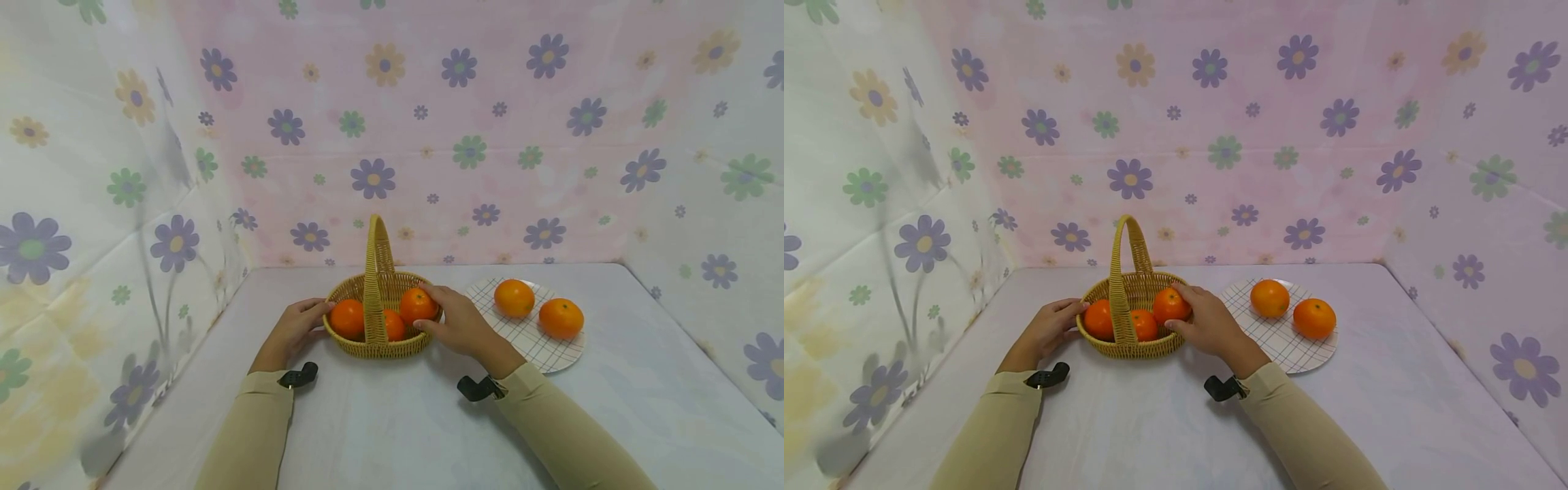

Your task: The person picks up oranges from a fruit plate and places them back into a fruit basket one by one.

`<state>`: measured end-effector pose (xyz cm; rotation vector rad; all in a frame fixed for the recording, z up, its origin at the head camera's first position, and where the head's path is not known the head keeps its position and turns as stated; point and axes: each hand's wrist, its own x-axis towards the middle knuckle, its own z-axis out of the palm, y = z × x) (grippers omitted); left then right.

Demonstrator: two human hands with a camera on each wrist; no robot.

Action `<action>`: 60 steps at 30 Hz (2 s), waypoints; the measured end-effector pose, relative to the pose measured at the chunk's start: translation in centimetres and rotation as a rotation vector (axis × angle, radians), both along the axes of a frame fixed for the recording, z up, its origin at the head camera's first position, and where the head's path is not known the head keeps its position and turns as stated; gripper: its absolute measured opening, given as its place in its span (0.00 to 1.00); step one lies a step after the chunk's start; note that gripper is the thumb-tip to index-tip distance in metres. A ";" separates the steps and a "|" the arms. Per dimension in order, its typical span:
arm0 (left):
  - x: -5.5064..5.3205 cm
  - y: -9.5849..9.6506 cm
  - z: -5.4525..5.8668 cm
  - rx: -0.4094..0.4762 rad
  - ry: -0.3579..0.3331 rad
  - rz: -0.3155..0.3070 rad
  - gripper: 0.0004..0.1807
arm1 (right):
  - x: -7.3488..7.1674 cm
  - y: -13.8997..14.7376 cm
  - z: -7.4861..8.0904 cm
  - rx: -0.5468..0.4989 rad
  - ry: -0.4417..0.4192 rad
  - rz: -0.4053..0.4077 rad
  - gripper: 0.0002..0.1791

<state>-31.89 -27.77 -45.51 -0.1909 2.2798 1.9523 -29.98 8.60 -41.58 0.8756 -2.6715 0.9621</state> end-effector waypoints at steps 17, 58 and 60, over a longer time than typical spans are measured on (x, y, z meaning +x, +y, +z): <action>0.3 0.1 0.3 0.007 0.007 -0.005 0.36 | 0.1 0.0 0.0 0.028 -0.067 -0.021 0.40; 0.2 0.0 0.4 0.001 -0.028 -0.011 0.33 | -0.1 -0.2 -0.1 0.043 -0.136 -0.029 0.26; 0.2 0.0 0.4 0.001 -0.022 -0.019 0.34 | -0.1 -0.2 -0.2 0.039 -0.138 -0.028 0.25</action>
